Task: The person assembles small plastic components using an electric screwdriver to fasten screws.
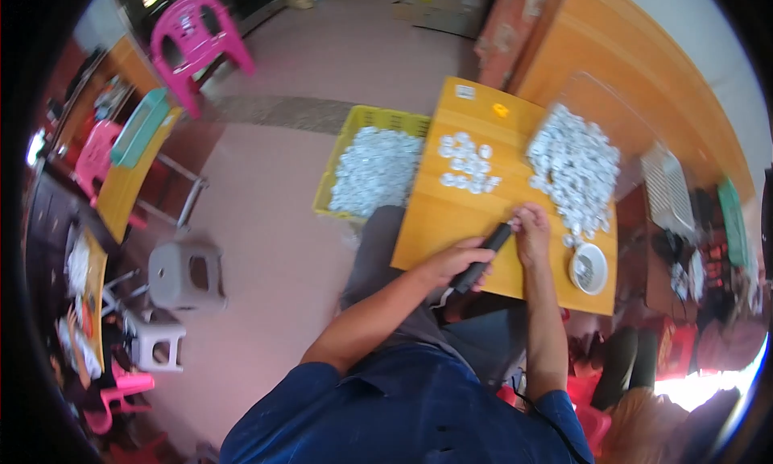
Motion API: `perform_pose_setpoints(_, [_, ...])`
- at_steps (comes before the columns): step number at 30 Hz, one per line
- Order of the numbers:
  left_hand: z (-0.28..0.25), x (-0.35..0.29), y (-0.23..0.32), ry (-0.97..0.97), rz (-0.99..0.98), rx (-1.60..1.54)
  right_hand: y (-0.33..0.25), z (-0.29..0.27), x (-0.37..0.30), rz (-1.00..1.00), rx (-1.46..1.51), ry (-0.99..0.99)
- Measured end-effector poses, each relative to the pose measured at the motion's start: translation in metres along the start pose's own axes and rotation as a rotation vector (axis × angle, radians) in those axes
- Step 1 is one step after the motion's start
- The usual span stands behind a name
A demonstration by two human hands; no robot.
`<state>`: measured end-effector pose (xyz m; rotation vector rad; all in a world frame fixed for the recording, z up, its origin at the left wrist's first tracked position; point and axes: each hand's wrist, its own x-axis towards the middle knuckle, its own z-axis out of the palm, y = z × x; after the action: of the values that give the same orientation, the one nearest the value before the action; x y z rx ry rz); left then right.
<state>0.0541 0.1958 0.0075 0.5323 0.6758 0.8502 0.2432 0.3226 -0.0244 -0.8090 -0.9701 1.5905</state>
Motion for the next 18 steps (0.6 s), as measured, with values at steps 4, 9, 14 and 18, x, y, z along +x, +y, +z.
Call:
perform_pose_setpoints(4, [-0.007, -0.011, 0.013, -0.004, -0.039, 0.191, 0.001, -0.007, 0.004, 0.056, -0.080, -0.112])
perform_pose_setpoints(9, [-0.009, -0.024, 0.023, 0.030, -0.059, 0.383, -0.006, -0.001, -0.003, 0.083, -0.229, -0.141])
perform_pose_setpoints(14, [-0.014, -0.027, 0.022, 0.011, -0.070, 0.363, -0.010, 0.004, -0.006, 0.089, -0.251, -0.103])
perform_pose_setpoints(18, [-0.016, -0.026, 0.021, -0.010, -0.072, 0.370, -0.011, 0.002, -0.004, 0.101, -0.241, -0.116])
